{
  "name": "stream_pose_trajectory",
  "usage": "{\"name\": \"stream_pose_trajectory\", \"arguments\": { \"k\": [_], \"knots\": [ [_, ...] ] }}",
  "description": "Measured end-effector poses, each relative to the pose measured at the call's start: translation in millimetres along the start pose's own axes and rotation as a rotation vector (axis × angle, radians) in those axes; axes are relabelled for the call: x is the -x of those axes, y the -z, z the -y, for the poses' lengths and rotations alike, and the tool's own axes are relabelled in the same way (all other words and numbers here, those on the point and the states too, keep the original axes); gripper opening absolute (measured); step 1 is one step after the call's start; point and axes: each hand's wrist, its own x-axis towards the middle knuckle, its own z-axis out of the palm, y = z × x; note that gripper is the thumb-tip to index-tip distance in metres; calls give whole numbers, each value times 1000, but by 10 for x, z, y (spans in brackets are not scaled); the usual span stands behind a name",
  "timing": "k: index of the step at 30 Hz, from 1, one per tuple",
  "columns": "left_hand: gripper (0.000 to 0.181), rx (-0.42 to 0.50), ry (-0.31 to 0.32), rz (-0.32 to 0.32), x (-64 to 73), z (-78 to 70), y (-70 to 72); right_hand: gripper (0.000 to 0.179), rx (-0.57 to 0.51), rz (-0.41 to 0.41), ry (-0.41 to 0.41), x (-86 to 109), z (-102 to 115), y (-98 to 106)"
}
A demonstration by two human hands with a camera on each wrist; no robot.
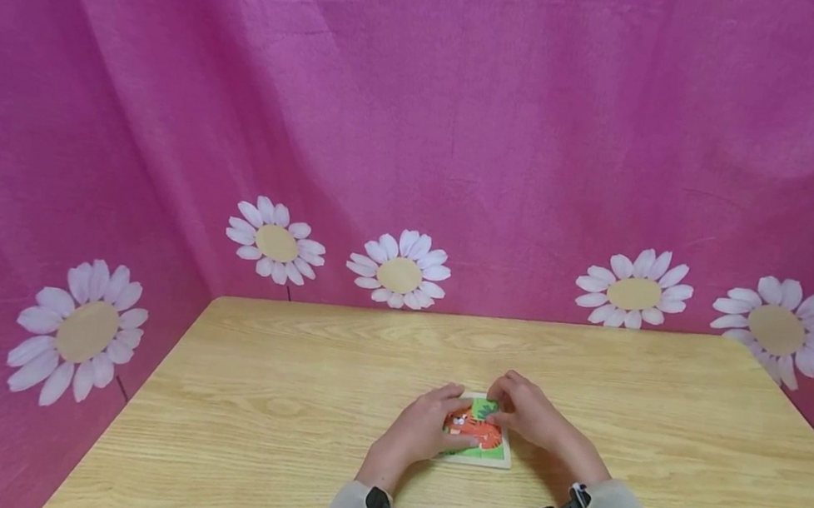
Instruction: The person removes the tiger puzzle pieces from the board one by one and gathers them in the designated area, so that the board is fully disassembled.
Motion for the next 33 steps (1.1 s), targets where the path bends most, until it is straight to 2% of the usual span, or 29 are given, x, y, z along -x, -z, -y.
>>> {"name": "stream_pose_trajectory", "arguments": {
  "k": [10,17,25,33],
  "knots": [
    [62,-7,-10,-2,-2,-13,10,19,11,36,78,-20,45,37],
    [61,10,0,5,14,-14,13,19,17,41,49,-21,73,22],
    [60,1,-6,-4,-7,-2,-2,21,53,-3,61,-23,62,-3],
    [61,6,13,8,-13,2,-21,21,4,-32,-8,-11,25,-13]
  ]
}}
